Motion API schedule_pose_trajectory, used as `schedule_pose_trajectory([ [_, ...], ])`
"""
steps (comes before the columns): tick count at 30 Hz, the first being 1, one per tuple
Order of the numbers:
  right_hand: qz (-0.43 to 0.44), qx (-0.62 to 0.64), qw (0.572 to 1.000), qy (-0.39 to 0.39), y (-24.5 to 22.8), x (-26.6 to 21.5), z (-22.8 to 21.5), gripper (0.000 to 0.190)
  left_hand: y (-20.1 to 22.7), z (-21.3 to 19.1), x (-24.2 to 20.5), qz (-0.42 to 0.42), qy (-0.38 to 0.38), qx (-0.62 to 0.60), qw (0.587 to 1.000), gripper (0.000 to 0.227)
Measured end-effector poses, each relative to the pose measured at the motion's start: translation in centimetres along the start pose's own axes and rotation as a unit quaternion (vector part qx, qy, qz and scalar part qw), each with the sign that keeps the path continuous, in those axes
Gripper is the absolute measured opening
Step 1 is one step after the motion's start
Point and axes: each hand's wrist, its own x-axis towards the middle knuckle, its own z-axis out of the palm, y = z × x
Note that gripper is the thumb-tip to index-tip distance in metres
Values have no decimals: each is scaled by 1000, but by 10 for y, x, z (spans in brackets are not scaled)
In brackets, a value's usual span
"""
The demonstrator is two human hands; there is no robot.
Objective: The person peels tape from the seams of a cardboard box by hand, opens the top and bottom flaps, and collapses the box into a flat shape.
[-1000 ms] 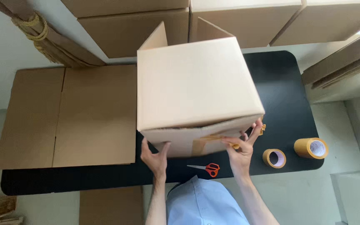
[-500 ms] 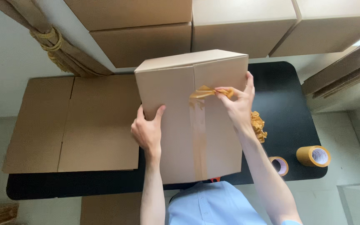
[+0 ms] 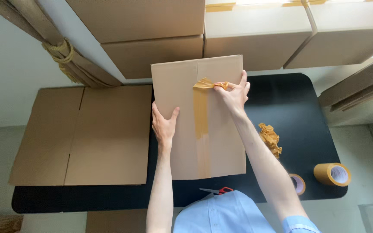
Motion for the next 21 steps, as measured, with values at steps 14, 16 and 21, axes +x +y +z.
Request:
schedule_pose_trajectory([
  [14,149,-173,973,-34,94,32,73,84,-77,52,0,-24,-19,151,988,64],
  [16,119,-172,977,-26,117,30,80,46,-70,54,-4,-15,-27,159,987,58],
  [21,-121,-54,991,-15,136,13,69,9,-27,45,-50,101,-95,249,959,60],
])
